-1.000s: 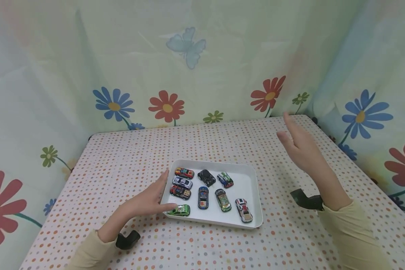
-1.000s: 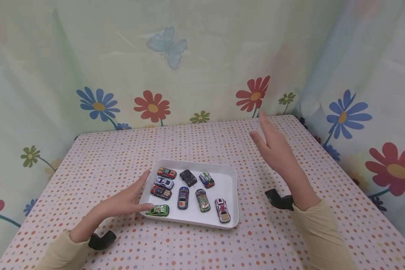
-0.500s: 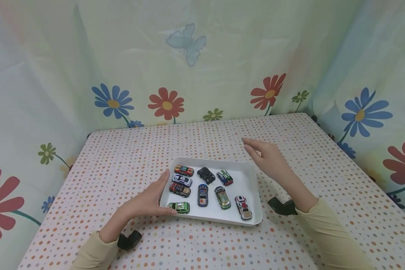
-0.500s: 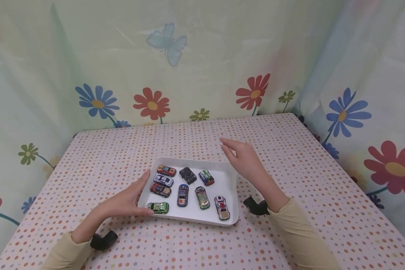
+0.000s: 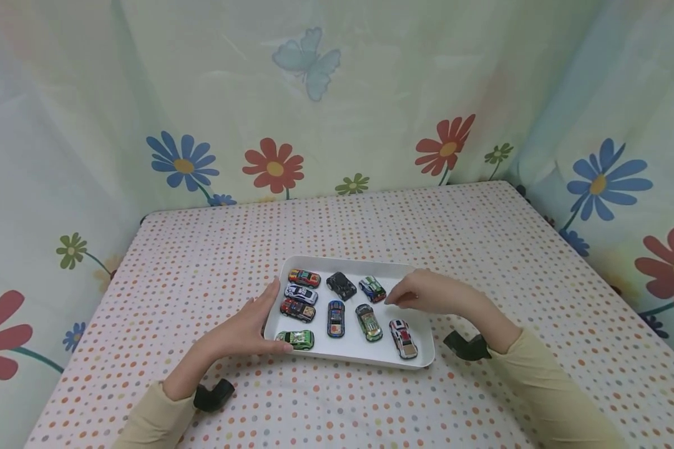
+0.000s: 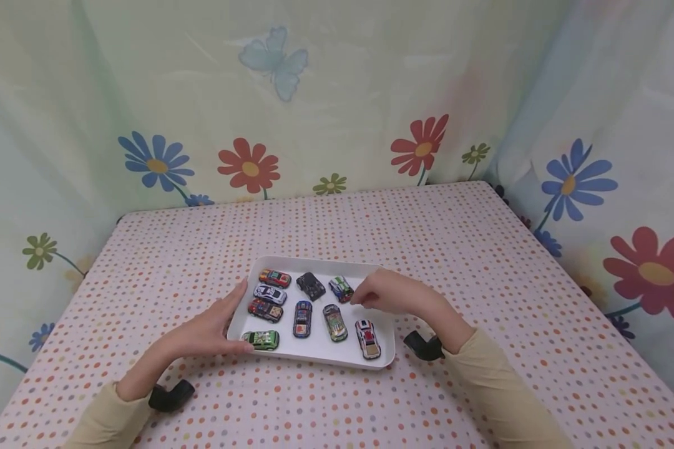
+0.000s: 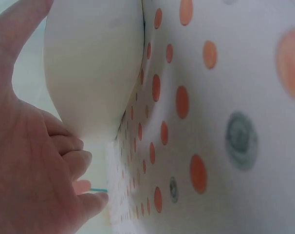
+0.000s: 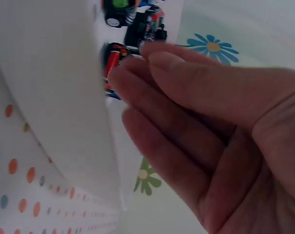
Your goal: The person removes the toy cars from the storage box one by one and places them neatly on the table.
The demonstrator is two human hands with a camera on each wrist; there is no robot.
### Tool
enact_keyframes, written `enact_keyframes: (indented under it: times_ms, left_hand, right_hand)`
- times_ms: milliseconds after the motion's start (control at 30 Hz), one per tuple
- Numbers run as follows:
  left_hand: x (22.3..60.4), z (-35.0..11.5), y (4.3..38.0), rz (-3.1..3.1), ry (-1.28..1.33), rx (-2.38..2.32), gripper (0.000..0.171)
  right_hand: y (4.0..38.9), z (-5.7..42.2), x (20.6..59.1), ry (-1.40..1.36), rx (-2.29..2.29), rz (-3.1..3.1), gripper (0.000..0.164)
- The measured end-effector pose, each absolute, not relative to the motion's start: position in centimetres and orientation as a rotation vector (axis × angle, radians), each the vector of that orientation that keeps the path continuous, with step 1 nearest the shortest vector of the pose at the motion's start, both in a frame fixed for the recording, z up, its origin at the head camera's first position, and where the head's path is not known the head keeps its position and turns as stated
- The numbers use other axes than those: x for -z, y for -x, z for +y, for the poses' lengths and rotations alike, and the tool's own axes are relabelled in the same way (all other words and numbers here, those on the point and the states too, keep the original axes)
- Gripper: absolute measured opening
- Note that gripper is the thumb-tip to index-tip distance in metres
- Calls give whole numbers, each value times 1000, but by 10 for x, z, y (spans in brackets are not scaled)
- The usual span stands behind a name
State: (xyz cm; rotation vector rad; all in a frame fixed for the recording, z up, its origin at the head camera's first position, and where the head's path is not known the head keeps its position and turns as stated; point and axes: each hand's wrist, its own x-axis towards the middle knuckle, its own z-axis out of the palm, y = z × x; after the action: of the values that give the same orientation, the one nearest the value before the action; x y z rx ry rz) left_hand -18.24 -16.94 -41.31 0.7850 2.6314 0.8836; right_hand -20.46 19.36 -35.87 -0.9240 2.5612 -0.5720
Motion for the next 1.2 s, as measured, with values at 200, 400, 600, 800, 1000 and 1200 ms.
enact_keyframes:
  times_ms: [200,400,600,800,1000,1200]
  left_hand:
    - [412,-169,184,2631,-778,-875,124]
    - [413,-170,185,2636,-773,-872,124]
    - [414,-170,184,2631,-758,-862,125]
    - [415,-169,183,2621,-746,-869,125]
    - [415,-169,184,2627,-760,-870,124]
    - [413,-169,183,2621,-751,-875,124]
  right_hand:
    - [209,191,367,913,568,2594,21]
    - [217,174,375,671,445,2905,23]
    - [220,157,379,589,267,2923,26]
    - [220,152,388,576,147,2972,30]
    - [219,151,391,596,121,3014,31]
    - [219,150,391,614,161,3037,35]
